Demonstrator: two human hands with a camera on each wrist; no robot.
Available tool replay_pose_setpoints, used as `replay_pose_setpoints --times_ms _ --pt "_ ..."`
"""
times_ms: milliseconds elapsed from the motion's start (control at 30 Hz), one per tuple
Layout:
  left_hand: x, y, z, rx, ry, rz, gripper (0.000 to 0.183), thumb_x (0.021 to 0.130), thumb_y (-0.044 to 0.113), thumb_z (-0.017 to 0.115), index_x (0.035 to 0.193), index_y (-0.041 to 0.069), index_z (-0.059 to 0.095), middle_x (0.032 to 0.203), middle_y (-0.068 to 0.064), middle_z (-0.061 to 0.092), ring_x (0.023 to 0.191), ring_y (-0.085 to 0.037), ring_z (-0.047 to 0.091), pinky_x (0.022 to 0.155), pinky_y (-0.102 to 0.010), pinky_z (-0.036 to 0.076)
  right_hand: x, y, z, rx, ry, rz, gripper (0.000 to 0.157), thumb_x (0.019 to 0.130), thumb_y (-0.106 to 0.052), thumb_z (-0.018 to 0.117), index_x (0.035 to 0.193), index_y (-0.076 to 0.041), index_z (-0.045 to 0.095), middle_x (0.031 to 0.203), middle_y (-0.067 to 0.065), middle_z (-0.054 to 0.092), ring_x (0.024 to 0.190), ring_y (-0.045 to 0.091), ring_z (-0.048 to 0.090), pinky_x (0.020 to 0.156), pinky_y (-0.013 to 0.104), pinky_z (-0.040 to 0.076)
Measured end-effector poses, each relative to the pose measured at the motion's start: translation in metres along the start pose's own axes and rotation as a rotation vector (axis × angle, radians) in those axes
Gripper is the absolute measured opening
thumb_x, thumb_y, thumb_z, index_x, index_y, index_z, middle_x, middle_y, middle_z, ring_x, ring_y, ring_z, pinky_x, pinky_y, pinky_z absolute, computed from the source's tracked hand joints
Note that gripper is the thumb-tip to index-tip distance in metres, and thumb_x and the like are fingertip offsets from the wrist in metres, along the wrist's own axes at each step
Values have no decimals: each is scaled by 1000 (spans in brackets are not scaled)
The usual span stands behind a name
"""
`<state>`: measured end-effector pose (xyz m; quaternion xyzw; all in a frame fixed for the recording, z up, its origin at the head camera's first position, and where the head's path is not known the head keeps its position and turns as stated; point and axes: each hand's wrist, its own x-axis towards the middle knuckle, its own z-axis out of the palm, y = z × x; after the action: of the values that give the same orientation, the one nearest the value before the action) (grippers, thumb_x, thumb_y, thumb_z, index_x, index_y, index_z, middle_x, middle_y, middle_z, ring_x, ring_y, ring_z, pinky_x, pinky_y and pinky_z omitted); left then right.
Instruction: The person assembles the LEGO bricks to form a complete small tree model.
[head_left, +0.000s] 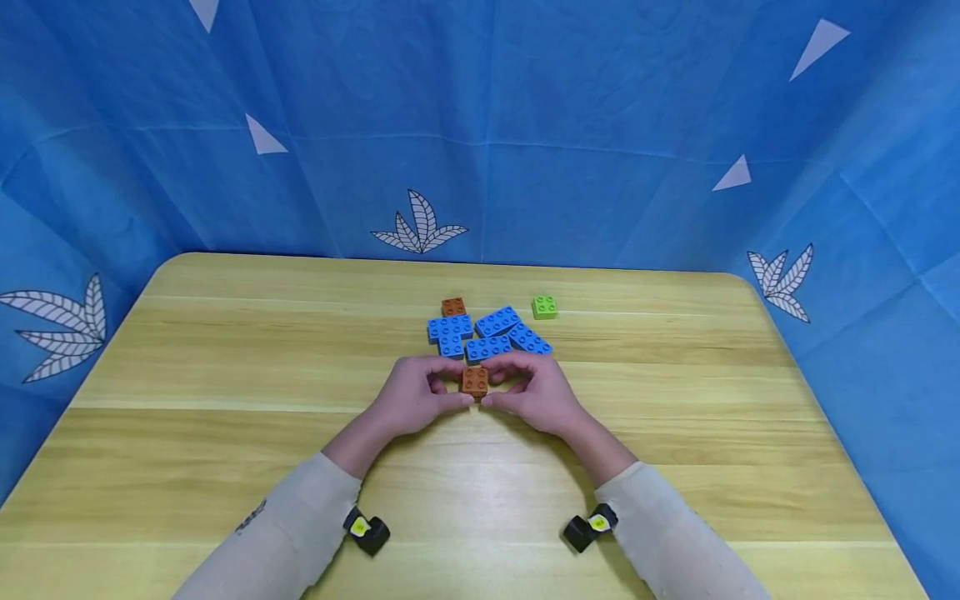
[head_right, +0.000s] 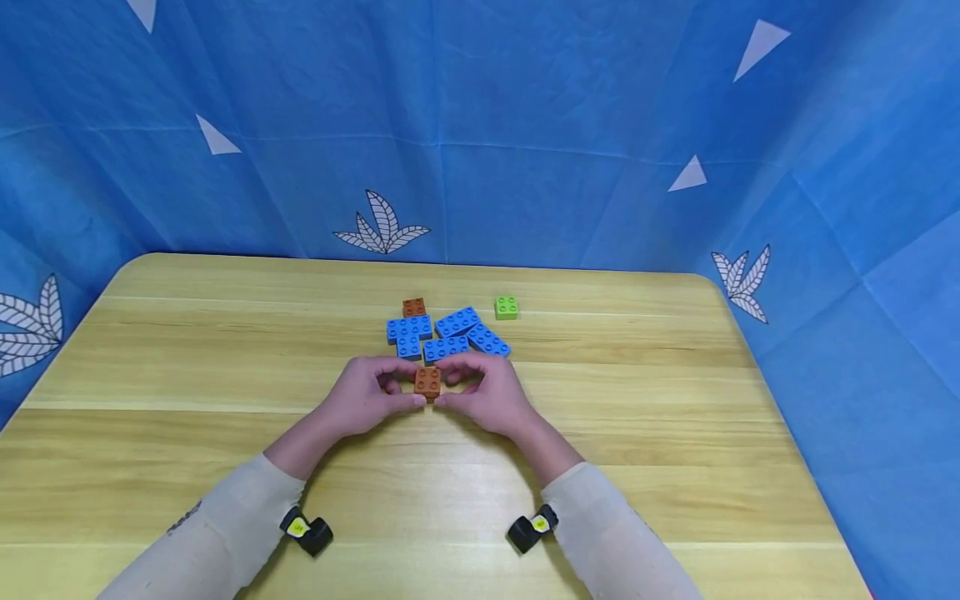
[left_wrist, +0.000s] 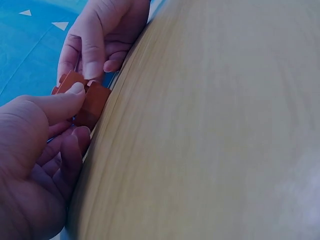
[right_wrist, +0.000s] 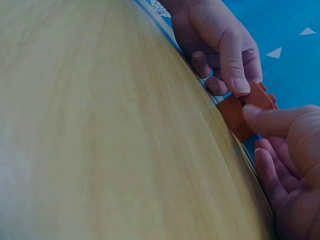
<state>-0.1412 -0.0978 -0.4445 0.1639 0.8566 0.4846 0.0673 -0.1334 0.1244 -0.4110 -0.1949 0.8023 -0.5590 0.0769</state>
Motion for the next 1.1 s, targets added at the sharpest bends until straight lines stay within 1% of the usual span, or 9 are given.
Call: replay_pose_setpoints --times_ms 167,333,500,567,600,733,900,1100 --pt "-1 1 -1 -6 -7 11 39 80 19 87 114 4 73 75 2 62 64 -16 55 55 -29 45 1 -3 1 -34 -14 22 39 77 6 83 113 4 70 101 14 70 96 38 64 73 41 55" --pt "0 1 -2 18 -21 34 38 81 19 86 113 5 74 80 1 64 64 -16 56 55 -29 46 1 0 3 -27 -8 4 37 77 4 83 112 5 71 101 14 70 96 38 64 73 39 55" --pt "1 0 -2 38 -38 61 36 81 20 86 112 6 74 87 -1 65 63 -15 55 54 -29 46 5 24 6 -29 8 -36 32 79 -1 84 110 2 74 103 12 71 95 36 66 70 40 55" --pt "1 0 -3 40 -45 65 35 81 20 85 112 7 75 88 -1 65 63 -15 55 54 -29 46 8 35 7 -40 12 -42 32 79 -5 85 110 -1 75 103 10 71 94 33 66 70 41 54" --pt "1 0 -3 41 -48 67 35 81 20 85 112 7 75 88 -1 65 64 -15 55 54 -29 46 9 37 7 -44 14 -45 32 79 -6 86 109 -2 75 103 9 71 94 31 66 70 41 54" --pt "2 0 -3 53 -59 75 32 82 20 85 110 9 76 89 1 65 65 -15 55 55 -29 47 10 41 6 -66 18 -56 30 78 -12 88 106 -8 77 100 3 71 91 25 66 70 39 54" --pt "3 0 -3 77 -64 88 29 81 20 86 107 11 76 89 3 65 64 -15 55 55 -29 47 11 41 6 -115 10 -77 27 78 -15 89 102 -12 78 95 -3 70 86 19 65 66 35 54" --pt "4 0 -2 91 -57 100 28 81 21 86 106 13 77 91 4 66 64 -14 55 57 -29 48 11 43 5 -170 2 -105 30 76 -14 90 103 -11 76 95 -4 69 84 17 64 63 32 54"
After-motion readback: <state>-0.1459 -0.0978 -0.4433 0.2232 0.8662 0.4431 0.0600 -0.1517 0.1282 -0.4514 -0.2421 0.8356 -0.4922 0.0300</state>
